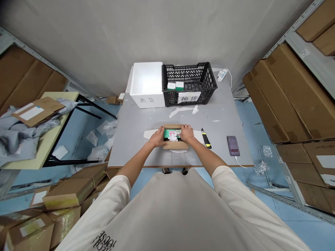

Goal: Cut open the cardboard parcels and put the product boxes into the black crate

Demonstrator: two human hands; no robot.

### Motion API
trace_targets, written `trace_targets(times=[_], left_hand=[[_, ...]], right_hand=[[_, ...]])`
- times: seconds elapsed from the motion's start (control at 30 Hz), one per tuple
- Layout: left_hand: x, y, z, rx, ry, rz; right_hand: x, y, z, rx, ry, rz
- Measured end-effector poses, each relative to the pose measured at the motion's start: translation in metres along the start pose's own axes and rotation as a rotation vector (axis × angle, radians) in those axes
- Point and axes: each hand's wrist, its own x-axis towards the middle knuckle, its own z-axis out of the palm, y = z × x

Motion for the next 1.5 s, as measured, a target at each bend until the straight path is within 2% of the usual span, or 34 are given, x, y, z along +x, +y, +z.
trace_targets(times=[0.1,0.2,0.27,0.37,0.43,0.5,0.6,0.73,0.87,0.97,1.07,1.13,1.23,1.37,1.5], left_hand=[[0.006,-0.004,0.001,-0.003,-0.042,0.001],[0.008,-0.008,0.003,-0.013,-0.039,0.009],[0.009,-0.010,0.004,-0.022,-0.033,0.014],[0.009,-0.011,0.005,-0.029,-0.027,0.019],[0.010,-0.011,0.005,-0.027,-0.021,0.019],[0.010,-0.011,0.005,-0.022,-0.018,0.017],[0.009,-0.010,0.003,-0.020,-0.017,0.016],[0.008,-0.008,0.001,-0.036,-0.013,0.018],[0.007,-0.009,0.000,-0.064,-0.006,0.029],[0.007,-0.012,0.002,-0.076,0.001,0.034],[0.008,-0.013,0.004,-0.081,0.019,0.033],[0.008,-0.013,0.005,-0.088,0.019,0.027],[0.008,-0.013,0.006,-0.104,0.013,0.025],[0.007,-0.015,0.008,-0.124,0.030,0.040],[0.007,-0.018,0.012,-0.143,0.046,0.047]], right_hand=[[-0.002,0.001,-0.004,0.042,-0.021,-0.010],[-0.004,0.011,-0.007,0.187,-0.020,-0.035],[-0.007,0.023,-0.009,0.314,0.021,-0.062],[-0.013,0.043,-0.009,0.414,0.160,-0.052],[-0.017,0.054,-0.006,0.388,0.244,0.002],[-0.021,0.061,-0.003,0.326,0.270,0.073],[-0.024,0.065,0.002,0.239,0.233,0.158],[-0.024,0.063,-0.001,0.161,0.176,0.162],[-0.022,0.048,-0.017,0.080,0.173,0.090],[-0.017,0.021,-0.029,0.036,0.181,-0.088],[-0.008,-0.011,-0.033,0.065,-0.045,-0.308],[-0.002,-0.030,-0.031,0.042,-0.150,-0.364],[0.005,-0.047,-0.029,-0.005,-0.206,-0.306],[0.009,-0.054,-0.028,-0.071,-0.240,-0.188],[0.013,-0.061,-0.025,-0.118,-0.267,-0.174]])
